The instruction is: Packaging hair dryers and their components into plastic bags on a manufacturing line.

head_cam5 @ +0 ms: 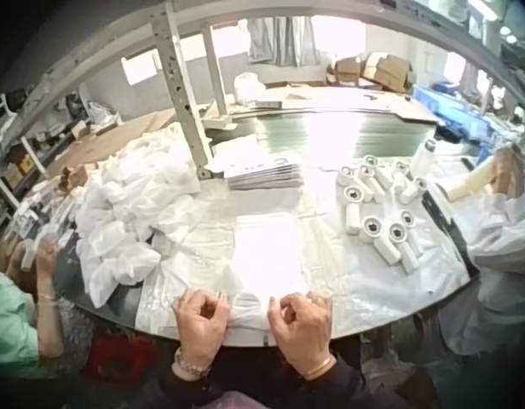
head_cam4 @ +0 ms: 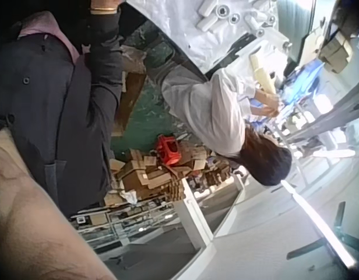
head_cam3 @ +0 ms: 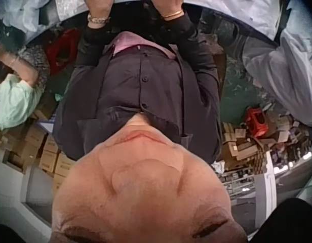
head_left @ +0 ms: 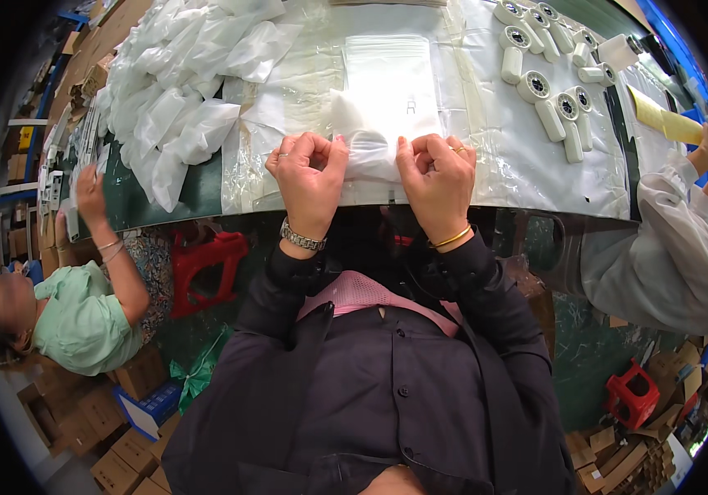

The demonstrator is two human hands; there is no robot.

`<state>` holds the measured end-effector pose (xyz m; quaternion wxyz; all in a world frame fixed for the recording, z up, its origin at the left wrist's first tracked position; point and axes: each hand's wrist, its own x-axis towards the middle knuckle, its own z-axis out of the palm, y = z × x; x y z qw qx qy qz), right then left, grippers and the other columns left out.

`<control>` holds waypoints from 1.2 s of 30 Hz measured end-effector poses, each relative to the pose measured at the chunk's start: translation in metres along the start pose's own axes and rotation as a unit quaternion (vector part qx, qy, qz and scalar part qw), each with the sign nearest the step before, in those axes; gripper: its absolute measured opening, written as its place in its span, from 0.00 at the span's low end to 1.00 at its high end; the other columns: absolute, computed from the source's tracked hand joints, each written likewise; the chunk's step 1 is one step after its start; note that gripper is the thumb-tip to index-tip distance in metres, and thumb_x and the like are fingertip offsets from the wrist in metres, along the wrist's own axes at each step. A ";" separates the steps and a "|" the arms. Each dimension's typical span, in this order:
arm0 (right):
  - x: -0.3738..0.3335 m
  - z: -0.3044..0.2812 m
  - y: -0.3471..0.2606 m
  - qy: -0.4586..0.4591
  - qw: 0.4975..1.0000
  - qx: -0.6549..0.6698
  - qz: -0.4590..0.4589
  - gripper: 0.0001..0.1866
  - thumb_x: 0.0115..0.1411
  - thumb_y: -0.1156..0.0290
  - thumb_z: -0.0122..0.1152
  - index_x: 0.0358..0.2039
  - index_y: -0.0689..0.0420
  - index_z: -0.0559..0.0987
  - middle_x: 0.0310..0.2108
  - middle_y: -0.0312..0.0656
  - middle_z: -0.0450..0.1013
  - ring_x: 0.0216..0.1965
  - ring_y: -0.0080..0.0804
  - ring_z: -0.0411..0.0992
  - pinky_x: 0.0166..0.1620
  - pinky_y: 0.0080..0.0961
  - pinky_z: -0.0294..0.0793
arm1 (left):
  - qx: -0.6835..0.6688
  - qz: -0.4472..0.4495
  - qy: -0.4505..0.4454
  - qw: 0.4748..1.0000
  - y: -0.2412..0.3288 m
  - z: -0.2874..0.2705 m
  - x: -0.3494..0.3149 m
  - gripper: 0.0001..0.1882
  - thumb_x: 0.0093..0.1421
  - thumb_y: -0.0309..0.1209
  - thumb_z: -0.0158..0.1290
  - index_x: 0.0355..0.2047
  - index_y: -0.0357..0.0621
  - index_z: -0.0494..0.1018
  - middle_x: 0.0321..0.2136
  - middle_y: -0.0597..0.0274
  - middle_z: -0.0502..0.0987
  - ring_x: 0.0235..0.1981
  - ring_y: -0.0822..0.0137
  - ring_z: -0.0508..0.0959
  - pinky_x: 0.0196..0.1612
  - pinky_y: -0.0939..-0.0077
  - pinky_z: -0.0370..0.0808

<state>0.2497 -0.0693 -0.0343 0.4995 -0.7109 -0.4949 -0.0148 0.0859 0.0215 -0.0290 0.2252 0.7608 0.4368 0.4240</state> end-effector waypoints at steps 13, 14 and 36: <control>-0.003 0.002 0.002 0.047 0.995 0.079 0.030 0.17 0.66 0.77 0.67 0.54 0.60 0.75 0.19 0.29 0.62 0.21 0.19 0.58 0.31 0.22 0.61 | 0.044 0.119 -0.026 0.992 0.039 -0.008 0.003 0.24 0.58 0.34 0.70 0.51 0.40 0.75 0.40 0.53 0.76 0.44 0.52 0.75 0.51 0.59 0.73; -0.004 0.001 0.001 0.050 0.996 0.068 0.029 0.17 0.66 0.77 0.67 0.54 0.60 0.76 0.19 0.29 0.62 0.21 0.19 0.58 0.29 0.21 0.60 | 0.053 0.118 -0.016 0.991 0.041 -0.006 0.001 0.24 0.58 0.34 0.70 0.51 0.40 0.75 0.40 0.53 0.76 0.44 0.52 0.75 0.51 0.59 0.73; -0.005 0.002 -0.001 0.022 0.998 0.047 0.029 0.12 0.67 0.76 0.67 0.50 0.57 0.79 0.19 0.27 0.60 0.23 0.21 0.57 0.44 0.24 0.62 | 0.265 0.060 0.020 0.962 -0.060 -0.085 0.058 0.25 0.61 0.40 0.67 0.57 0.45 0.77 0.47 0.56 0.81 0.51 0.49 0.78 0.53 0.50 0.76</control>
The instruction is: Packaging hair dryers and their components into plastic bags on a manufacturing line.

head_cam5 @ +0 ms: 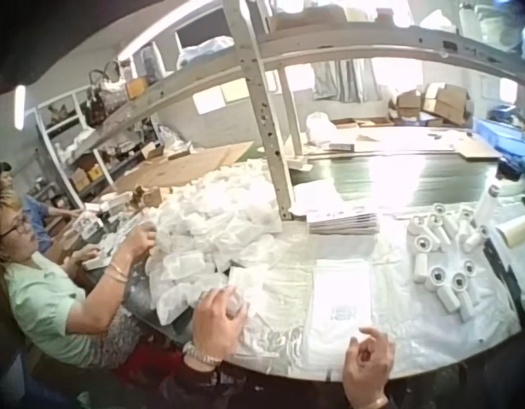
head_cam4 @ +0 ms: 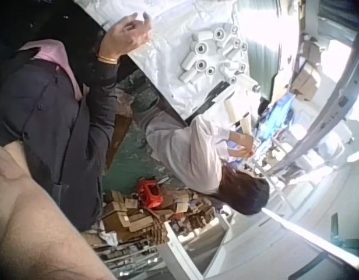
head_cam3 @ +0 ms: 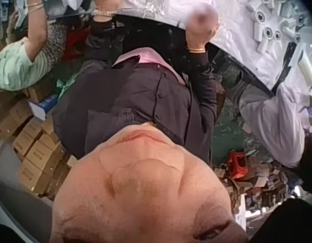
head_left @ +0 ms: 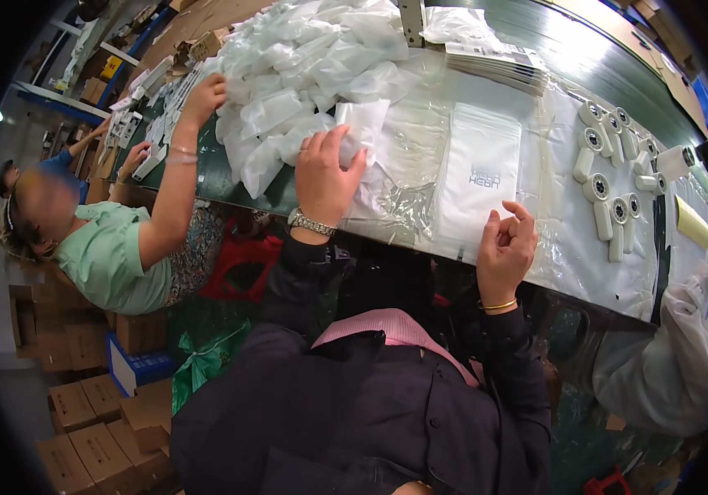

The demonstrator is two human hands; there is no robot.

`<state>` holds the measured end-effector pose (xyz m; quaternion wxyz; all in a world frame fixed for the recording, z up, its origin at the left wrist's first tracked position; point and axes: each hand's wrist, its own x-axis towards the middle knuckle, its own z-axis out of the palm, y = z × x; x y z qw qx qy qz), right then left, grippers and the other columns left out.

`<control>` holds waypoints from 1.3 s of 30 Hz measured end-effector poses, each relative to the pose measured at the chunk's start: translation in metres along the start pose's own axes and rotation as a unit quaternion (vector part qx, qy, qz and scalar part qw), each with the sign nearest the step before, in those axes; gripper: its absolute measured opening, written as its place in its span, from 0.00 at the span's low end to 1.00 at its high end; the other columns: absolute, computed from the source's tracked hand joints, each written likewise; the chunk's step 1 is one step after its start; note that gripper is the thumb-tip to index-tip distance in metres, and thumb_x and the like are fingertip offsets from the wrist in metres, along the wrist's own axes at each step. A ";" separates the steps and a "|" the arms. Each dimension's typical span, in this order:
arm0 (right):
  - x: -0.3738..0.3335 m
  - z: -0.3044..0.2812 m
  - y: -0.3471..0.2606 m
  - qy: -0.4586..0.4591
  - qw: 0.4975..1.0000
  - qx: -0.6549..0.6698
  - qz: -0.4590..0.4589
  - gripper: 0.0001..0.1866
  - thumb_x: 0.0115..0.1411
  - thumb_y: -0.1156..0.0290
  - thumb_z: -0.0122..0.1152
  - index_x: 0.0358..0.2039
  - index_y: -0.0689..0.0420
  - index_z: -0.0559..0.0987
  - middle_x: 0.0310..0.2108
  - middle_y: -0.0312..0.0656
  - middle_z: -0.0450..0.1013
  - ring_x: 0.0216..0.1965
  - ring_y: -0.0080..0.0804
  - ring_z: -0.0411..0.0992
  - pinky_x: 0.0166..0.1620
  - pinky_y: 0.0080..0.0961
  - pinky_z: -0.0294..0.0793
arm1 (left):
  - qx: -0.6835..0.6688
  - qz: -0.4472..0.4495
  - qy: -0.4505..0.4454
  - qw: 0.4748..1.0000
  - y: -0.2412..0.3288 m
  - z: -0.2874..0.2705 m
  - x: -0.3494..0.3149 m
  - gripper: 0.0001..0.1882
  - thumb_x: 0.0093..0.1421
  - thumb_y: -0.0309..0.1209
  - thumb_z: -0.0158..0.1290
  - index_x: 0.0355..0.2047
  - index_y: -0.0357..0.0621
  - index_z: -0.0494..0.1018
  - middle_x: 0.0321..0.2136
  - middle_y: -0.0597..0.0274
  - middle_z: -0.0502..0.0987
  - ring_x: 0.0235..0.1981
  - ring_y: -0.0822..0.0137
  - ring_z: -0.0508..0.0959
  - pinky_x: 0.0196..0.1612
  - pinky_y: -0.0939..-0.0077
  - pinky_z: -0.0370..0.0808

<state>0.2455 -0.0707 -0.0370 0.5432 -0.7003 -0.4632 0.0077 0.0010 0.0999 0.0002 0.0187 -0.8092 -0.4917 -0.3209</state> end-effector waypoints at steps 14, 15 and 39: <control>-0.002 -0.006 0.001 0.004 1.000 -0.008 -0.008 0.10 0.65 0.77 0.67 0.47 0.55 0.81 0.19 0.29 0.63 0.24 0.24 0.60 0.43 0.26 0.63 | 0.149 -0.123 -0.143 0.971 -0.042 0.000 0.000 0.33 0.71 0.56 0.54 0.75 0.85 0.60 0.77 0.49 0.53 0.78 0.31 0.47 0.65 0.05 0.47; -0.002 -0.007 0.002 0.008 1.000 -0.009 -0.006 0.10 0.65 0.77 0.67 0.47 0.55 0.81 0.19 0.29 0.63 0.24 0.24 0.60 0.43 0.26 0.63 | 0.152 -0.116 -0.152 0.970 -0.042 0.001 0.001 0.33 0.71 0.56 0.53 0.75 0.84 0.60 0.77 0.50 0.53 0.77 0.31 0.48 0.64 0.05 0.48; 0.110 -0.114 0.114 -0.053 0.971 -0.113 0.204 0.48 0.63 0.46 0.74 0.68 0.73 0.67 0.22 0.32 0.78 0.23 0.16 0.72 0.31 0.16 0.69 | -0.199 0.133 0.005 0.971 0.068 0.009 -0.052 0.14 0.65 0.31 0.64 0.51 0.47 0.83 0.58 0.62 0.81 0.60 0.57 0.78 0.68 0.59 0.64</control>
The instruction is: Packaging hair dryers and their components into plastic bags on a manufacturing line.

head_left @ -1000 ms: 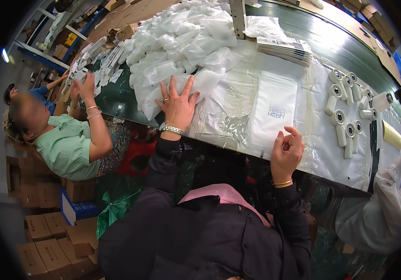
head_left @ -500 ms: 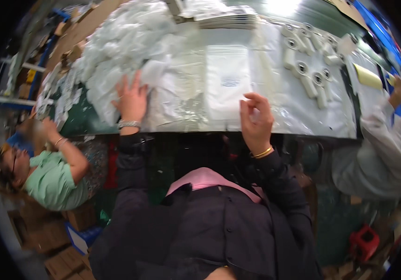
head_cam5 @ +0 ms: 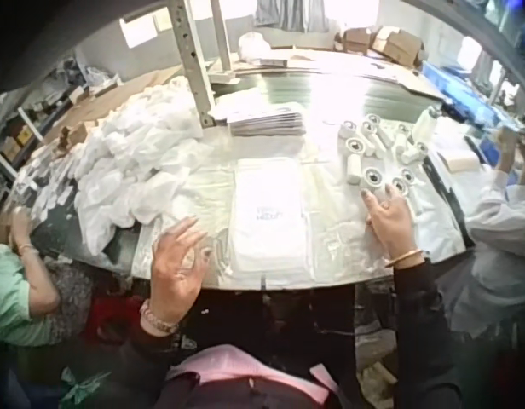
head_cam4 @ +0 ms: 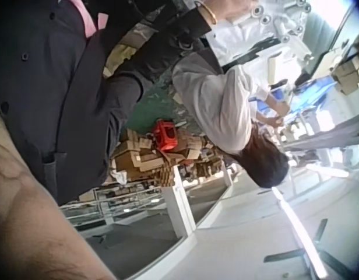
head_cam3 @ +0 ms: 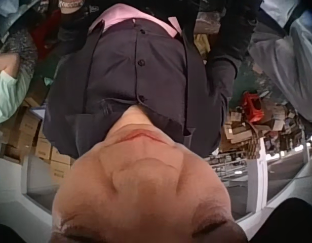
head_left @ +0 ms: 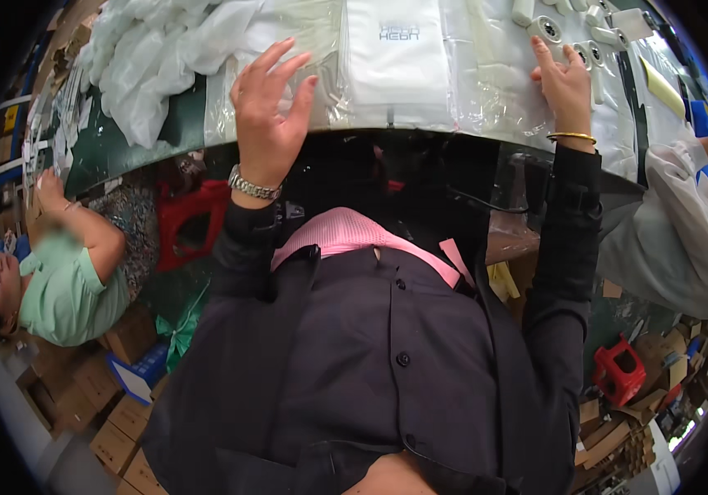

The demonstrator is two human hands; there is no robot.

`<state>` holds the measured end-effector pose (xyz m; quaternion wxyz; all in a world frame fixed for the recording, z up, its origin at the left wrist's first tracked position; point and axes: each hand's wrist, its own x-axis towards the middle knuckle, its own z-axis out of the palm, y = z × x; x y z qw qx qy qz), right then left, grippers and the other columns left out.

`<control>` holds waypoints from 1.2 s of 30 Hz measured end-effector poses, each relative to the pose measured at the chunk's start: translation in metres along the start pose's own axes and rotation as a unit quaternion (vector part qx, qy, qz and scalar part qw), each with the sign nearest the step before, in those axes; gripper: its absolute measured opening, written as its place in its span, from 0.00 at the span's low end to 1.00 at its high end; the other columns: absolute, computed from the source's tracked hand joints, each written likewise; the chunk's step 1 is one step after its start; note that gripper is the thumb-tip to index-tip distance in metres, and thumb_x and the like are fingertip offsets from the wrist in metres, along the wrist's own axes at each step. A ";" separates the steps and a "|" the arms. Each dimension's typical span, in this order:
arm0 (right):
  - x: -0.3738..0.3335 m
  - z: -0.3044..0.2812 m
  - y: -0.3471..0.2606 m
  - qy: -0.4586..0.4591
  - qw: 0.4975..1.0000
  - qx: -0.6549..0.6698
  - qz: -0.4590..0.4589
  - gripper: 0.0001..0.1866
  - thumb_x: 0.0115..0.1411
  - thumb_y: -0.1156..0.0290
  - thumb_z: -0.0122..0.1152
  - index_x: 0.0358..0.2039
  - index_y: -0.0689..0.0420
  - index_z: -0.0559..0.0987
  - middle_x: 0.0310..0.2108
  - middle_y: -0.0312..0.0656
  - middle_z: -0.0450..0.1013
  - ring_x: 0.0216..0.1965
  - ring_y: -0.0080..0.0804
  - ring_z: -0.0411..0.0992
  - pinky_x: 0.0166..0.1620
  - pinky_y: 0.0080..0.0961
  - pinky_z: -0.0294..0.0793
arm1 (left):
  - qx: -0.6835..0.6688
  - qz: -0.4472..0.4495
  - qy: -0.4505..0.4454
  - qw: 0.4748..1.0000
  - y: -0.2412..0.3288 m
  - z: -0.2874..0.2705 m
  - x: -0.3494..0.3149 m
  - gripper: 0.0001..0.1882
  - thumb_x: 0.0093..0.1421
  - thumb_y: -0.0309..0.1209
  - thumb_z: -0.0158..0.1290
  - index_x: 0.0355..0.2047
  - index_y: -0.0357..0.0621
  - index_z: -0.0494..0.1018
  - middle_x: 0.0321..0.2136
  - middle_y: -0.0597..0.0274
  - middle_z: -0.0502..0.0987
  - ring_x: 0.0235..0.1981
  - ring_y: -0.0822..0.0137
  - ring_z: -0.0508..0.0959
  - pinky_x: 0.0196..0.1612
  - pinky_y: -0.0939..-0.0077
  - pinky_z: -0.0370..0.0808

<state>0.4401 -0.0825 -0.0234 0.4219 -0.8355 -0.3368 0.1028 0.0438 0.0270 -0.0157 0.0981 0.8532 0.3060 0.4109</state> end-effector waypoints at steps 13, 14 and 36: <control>-0.092 -0.003 -0.028 0.102 0.900 -0.335 -0.258 0.30 0.64 0.44 0.71 0.55 0.55 0.85 0.36 0.47 0.82 0.37 0.39 0.81 0.40 0.34 0.76 | -0.059 0.001 -0.018 0.998 -0.006 0.013 -0.018 0.09 0.64 0.29 0.64 0.44 0.47 0.86 0.56 0.62 0.83 0.53 0.58 0.80 0.62 0.62 0.68; -0.095 -0.002 -0.025 0.102 0.900 -0.335 -0.259 0.30 0.64 0.44 0.71 0.55 0.55 0.85 0.36 0.47 0.82 0.37 0.39 0.81 0.40 0.34 0.76 | -0.062 -0.001 -0.016 0.998 -0.004 0.013 -0.017 0.09 0.63 0.28 0.64 0.44 0.46 0.86 0.55 0.62 0.83 0.52 0.58 0.80 0.61 0.63 0.70; -0.151 -0.010 -0.036 0.056 0.949 0.113 -0.288 0.25 0.67 0.78 0.69 0.62 0.69 0.75 0.58 0.50 0.77 0.43 0.26 0.77 0.49 0.23 0.79 | -0.109 -0.027 -0.018 0.994 0.006 0.016 -0.012 0.09 0.63 0.22 0.64 0.43 0.40 0.86 0.48 0.56 0.85 0.46 0.58 0.83 0.51 0.67 0.80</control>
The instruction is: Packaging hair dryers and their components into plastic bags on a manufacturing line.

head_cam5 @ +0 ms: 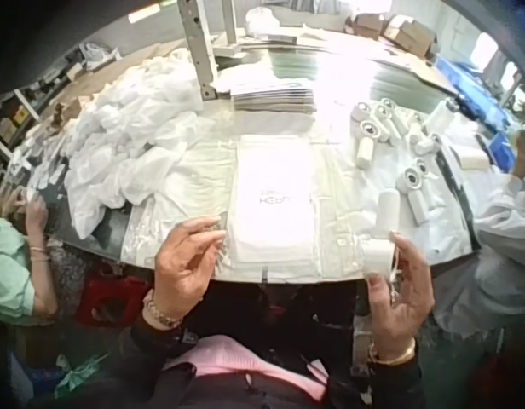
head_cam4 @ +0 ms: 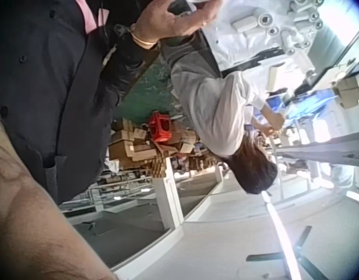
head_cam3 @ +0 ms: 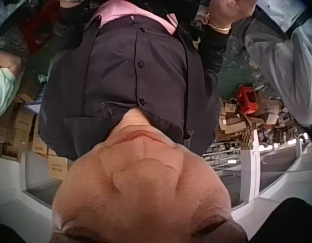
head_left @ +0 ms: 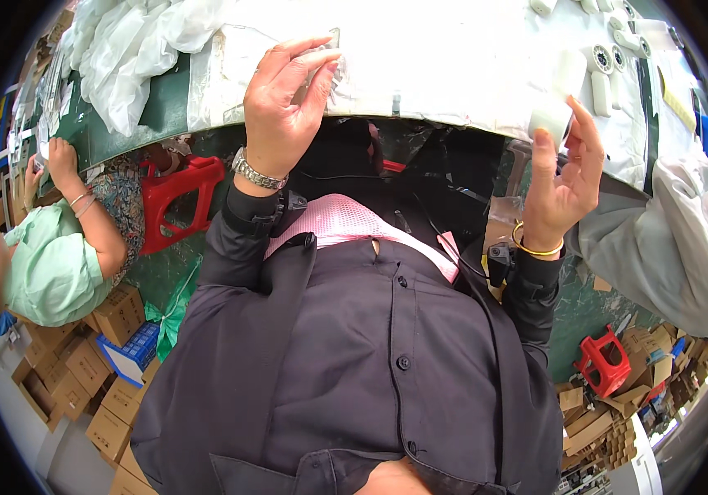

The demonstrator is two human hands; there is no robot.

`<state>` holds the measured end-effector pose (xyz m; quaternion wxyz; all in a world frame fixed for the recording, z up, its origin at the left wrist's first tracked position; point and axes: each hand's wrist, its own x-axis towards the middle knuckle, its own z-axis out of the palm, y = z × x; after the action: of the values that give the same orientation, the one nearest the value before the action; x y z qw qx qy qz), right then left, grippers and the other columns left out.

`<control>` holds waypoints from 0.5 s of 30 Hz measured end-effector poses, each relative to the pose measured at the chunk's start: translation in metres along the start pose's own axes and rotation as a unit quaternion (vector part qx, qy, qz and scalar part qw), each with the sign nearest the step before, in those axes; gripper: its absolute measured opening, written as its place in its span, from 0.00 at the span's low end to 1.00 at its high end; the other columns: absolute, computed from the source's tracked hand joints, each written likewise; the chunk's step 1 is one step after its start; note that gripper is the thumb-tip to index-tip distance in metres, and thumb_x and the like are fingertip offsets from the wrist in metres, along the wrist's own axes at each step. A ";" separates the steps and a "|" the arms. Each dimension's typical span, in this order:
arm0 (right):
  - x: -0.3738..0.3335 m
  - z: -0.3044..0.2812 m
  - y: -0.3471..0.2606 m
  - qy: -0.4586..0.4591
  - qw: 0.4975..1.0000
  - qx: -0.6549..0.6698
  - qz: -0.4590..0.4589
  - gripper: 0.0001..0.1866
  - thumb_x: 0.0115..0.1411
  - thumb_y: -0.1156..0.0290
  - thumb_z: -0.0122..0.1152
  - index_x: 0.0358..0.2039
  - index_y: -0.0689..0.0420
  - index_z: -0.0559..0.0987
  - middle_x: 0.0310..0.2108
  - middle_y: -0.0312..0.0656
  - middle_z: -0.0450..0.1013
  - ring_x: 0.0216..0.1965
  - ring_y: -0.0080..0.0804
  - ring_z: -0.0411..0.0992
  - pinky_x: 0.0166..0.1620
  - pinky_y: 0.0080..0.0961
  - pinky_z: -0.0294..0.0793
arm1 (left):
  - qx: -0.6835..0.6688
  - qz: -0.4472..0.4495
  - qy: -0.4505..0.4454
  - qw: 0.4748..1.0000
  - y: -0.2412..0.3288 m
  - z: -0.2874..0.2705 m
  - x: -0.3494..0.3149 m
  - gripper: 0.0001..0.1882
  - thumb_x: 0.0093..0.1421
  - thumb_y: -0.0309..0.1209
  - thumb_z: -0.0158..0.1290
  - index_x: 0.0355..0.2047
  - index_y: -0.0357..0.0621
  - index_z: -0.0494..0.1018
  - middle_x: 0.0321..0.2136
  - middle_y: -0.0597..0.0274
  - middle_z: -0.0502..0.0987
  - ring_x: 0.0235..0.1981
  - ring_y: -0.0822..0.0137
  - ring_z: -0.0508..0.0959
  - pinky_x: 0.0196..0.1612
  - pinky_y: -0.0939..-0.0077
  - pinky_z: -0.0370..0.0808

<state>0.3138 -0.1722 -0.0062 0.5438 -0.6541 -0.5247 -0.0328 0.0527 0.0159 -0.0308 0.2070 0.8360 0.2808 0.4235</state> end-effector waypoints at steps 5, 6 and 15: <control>-0.013 0.001 -0.005 -0.008 0.998 0.060 0.023 0.26 0.69 0.79 0.63 0.65 0.71 0.71 0.61 0.56 0.75 0.42 0.31 0.80 0.45 0.25 0.84 | -0.073 -0.083 0.024 0.994 -0.009 0.005 -0.003 0.08 0.64 0.22 0.64 0.43 0.39 0.85 0.46 0.55 0.86 0.45 0.61 0.85 0.50 0.70 0.80; -0.014 -0.001 -0.007 -0.009 0.998 0.061 0.025 0.26 0.69 0.79 0.63 0.65 0.71 0.71 0.61 0.56 0.75 0.42 0.31 0.80 0.45 0.25 0.84 | -0.082 -0.073 0.029 0.994 -0.015 0.005 -0.002 0.07 0.64 0.22 0.64 0.43 0.39 0.85 0.46 0.55 0.86 0.44 0.62 0.85 0.49 0.71 0.81; -0.022 -0.012 -0.006 0.012 0.990 0.120 0.068 0.25 0.70 0.79 0.62 0.65 0.71 0.71 0.60 0.55 0.75 0.42 0.30 0.80 0.42 0.26 0.85 | -0.092 -0.041 0.045 0.994 -0.019 0.004 0.000 0.07 0.66 0.22 0.63 0.43 0.36 0.84 0.45 0.56 0.85 0.43 0.67 0.86 0.46 0.75 0.83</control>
<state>0.3061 -0.1960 -0.0111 0.6254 -0.6180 -0.4726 0.0601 0.0505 0.0298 -0.0442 0.2873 0.7816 0.2838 0.4755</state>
